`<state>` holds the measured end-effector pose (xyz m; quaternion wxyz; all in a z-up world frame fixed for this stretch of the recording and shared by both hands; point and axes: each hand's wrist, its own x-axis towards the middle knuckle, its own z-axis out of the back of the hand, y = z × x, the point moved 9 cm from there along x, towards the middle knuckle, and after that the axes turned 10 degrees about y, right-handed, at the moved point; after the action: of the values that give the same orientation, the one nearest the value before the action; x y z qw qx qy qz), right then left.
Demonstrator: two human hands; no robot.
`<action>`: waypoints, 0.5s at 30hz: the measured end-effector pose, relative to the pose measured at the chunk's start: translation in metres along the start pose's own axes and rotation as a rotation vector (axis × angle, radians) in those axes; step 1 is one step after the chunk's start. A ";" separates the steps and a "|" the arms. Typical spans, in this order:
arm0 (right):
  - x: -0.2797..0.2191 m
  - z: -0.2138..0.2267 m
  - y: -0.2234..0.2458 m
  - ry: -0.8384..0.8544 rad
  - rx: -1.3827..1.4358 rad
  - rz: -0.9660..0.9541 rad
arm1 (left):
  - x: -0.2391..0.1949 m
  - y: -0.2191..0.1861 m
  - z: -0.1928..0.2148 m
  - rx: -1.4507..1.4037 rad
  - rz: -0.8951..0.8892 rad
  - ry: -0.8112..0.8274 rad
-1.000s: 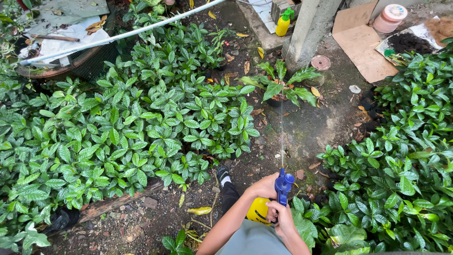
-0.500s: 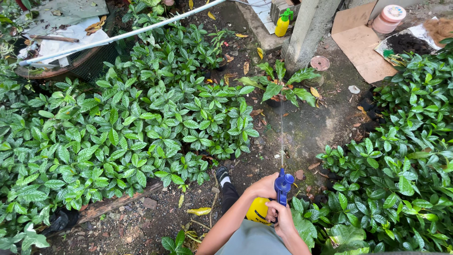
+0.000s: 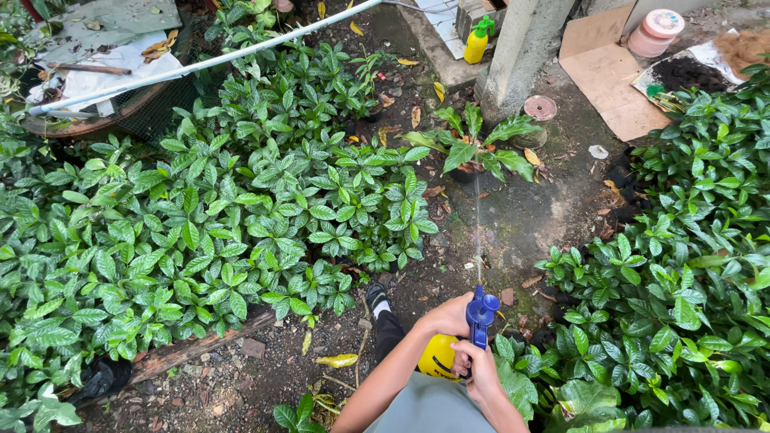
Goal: The person uses a yellow handheld pressure sprayer to mist water onto various potted plants and ground cover in a garden area. They move between different plant clusters, directing the spray nozzle at foliage and soil surfaces throughout the clip.
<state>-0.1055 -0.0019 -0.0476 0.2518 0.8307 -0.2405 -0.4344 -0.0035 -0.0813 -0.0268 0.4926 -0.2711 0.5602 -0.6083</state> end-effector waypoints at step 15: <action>-0.019 0.021 -0.006 -0.036 0.043 0.023 | 0.014 0.008 -0.038 0.011 0.015 0.099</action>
<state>-0.1322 0.0098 -0.0503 0.2345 0.8251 -0.2638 -0.4411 -0.0394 -0.0777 -0.0463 0.4703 -0.2335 0.5825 -0.6205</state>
